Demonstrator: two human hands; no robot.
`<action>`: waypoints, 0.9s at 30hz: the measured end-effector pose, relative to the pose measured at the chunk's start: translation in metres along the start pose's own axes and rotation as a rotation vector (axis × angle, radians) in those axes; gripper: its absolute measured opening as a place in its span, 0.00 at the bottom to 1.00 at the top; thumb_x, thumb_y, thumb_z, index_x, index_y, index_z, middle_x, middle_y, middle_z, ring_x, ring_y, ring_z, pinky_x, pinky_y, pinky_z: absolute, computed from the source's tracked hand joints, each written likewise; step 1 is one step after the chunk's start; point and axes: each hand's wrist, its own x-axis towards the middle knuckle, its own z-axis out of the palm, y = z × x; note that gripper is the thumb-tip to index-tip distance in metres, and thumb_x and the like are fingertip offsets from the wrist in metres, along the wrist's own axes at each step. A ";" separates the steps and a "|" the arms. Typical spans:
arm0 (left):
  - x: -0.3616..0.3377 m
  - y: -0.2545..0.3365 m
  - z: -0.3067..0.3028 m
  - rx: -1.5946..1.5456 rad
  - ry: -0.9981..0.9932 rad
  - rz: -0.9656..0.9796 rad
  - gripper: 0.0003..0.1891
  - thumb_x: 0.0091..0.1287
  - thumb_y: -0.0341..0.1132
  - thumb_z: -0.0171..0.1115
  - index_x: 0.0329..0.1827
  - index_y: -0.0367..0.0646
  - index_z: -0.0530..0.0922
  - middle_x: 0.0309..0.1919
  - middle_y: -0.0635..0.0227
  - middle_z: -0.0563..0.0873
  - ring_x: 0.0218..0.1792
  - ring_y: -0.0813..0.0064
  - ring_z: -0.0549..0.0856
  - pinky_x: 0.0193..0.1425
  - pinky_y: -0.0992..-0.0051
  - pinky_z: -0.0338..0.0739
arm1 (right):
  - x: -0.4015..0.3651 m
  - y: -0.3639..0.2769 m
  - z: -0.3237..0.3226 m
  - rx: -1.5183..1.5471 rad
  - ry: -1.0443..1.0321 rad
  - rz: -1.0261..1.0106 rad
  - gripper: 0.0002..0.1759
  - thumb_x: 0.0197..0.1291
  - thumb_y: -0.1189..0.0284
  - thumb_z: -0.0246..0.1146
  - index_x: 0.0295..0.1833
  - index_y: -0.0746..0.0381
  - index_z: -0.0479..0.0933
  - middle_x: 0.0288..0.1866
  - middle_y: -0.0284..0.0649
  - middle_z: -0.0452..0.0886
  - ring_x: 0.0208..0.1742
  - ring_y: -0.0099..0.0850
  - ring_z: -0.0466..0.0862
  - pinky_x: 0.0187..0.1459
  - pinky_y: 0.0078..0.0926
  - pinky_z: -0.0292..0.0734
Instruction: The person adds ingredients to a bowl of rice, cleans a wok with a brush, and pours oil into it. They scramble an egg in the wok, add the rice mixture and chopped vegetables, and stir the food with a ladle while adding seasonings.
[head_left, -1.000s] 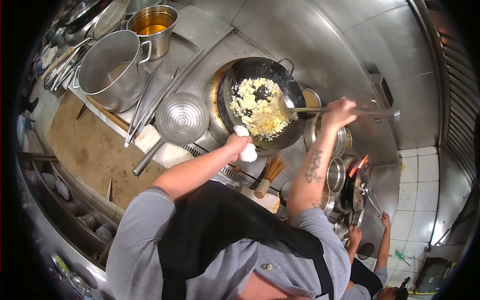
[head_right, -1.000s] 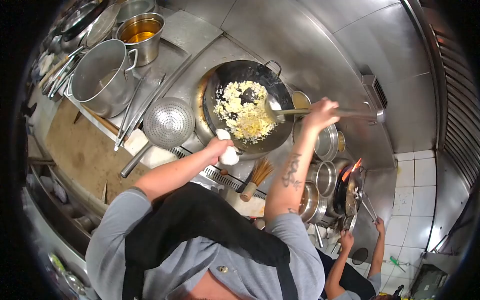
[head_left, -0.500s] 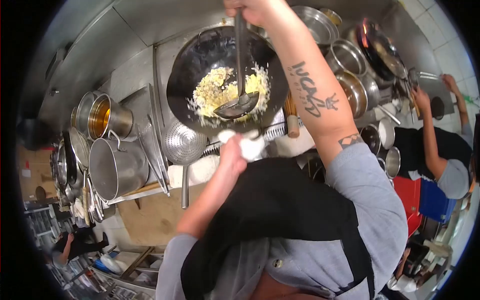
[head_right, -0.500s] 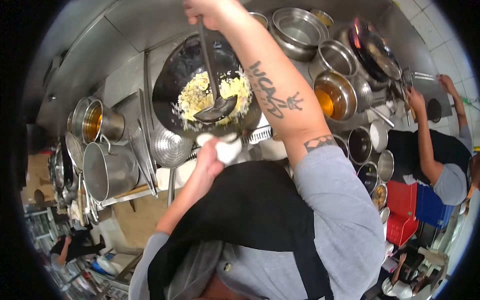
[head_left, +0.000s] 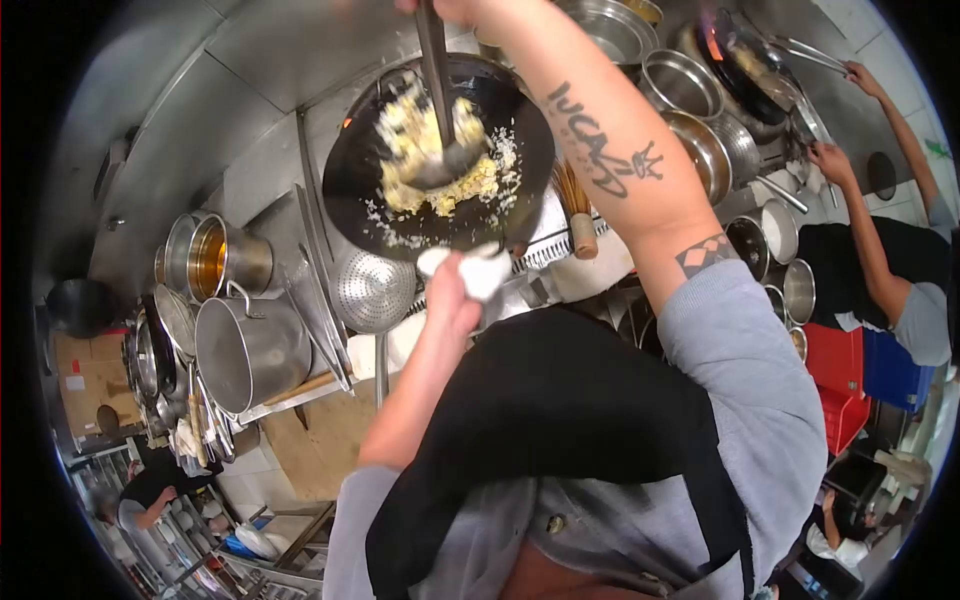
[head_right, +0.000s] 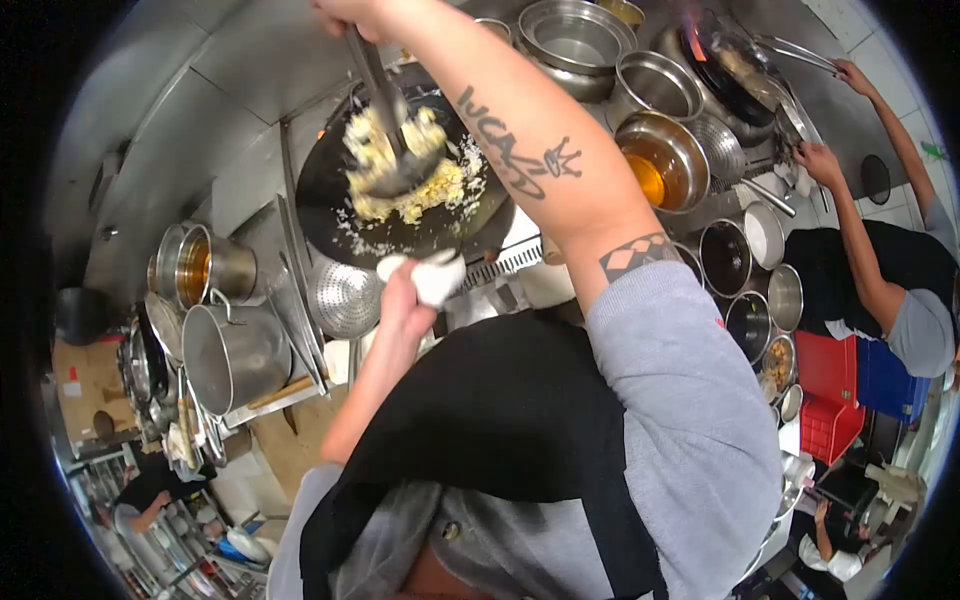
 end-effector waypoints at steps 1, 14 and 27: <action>0.022 0.011 0.008 -0.009 -0.014 0.024 0.14 0.75 0.32 0.43 0.58 0.31 0.65 0.51 0.47 0.82 0.48 0.49 0.86 0.53 0.50 0.86 | -0.005 0.012 0.003 -0.059 0.032 0.007 0.11 0.62 0.73 0.59 0.25 0.59 0.72 0.13 0.30 0.67 0.10 0.23 0.66 0.13 0.23 0.61; 0.037 -0.014 -0.024 -0.069 -0.103 -0.005 0.14 0.72 0.29 0.45 0.55 0.30 0.67 0.51 0.45 0.82 0.50 0.49 0.86 0.55 0.50 0.85 | 0.000 0.006 -0.033 0.111 0.135 -0.033 0.15 0.60 0.70 0.62 0.23 0.54 0.67 0.13 0.27 0.65 0.12 0.22 0.65 0.14 0.24 0.59; 0.090 0.022 -0.046 -0.020 -0.171 0.012 0.18 0.71 0.34 0.60 0.60 0.39 0.69 0.52 0.60 0.82 0.50 0.61 0.85 0.51 0.57 0.85 | -0.011 0.149 -0.055 -0.005 0.070 -0.013 0.15 0.60 0.75 0.61 0.21 0.56 0.67 0.15 0.31 0.71 0.13 0.22 0.70 0.16 0.24 0.64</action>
